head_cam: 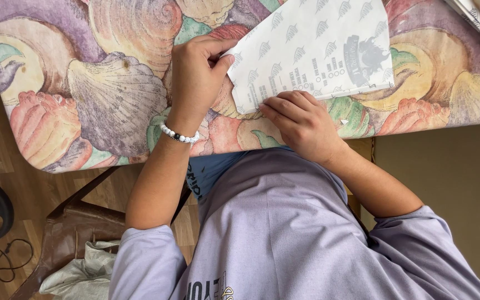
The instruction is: Folding and gluing printed paper sheets to assemble paper bags at a manual workstation.
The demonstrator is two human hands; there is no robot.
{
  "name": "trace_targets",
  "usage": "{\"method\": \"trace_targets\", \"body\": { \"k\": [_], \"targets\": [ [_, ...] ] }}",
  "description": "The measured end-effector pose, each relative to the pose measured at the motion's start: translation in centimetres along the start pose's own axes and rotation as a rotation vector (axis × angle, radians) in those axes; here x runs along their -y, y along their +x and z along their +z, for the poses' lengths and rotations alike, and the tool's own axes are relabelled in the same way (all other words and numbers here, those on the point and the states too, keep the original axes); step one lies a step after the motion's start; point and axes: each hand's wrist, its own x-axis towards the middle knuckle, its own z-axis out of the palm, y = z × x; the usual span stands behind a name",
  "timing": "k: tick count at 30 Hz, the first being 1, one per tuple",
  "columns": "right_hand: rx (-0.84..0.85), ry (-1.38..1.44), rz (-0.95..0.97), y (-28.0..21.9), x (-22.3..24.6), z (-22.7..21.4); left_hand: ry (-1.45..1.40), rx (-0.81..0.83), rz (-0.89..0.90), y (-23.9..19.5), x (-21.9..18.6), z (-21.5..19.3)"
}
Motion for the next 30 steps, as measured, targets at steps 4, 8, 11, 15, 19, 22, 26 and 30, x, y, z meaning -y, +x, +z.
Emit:
{"method": "trace_targets", "body": {
  "k": [4, 8, 11, 15, 19, 22, 26, 30],
  "targets": [
    [-0.010, 0.003, 0.001, 0.1, 0.0, 0.0, -0.001, 0.000, 0.008, 0.0, 0.3, 0.1],
    [-0.007, -0.007, 0.015, -0.1, -0.1, 0.1, 0.039, 0.006, 0.046, 0.0, 0.2, 0.0],
    [-0.016, 0.021, 0.013, 0.0, -0.1, 0.1, 0.033, 0.008, 0.044, -0.1, 0.0, -0.1],
    [0.026, -0.014, 0.019, -0.2, -0.1, 0.0, 0.010, -0.023, 0.070, -0.1, -0.4, 0.0],
    [0.050, -0.107, 0.077, -0.4, 0.2, 0.1, 0.116, -0.064, 0.200, -1.2, -0.9, 0.3],
    [0.102, -0.146, 0.036, 0.2, 0.2, -0.5, 0.243, -0.052, 0.378, -4.3, 1.1, 1.8],
    [-0.087, -0.158, -0.017, 1.3, 1.4, -0.6, 0.134, -0.059, 0.455, -6.5, 0.1, 2.3],
    [-0.062, -0.180, -0.019, 0.3, 1.7, -1.1, 0.179, -0.041, 0.470, -7.3, -1.6, 1.6]
  ]
}}
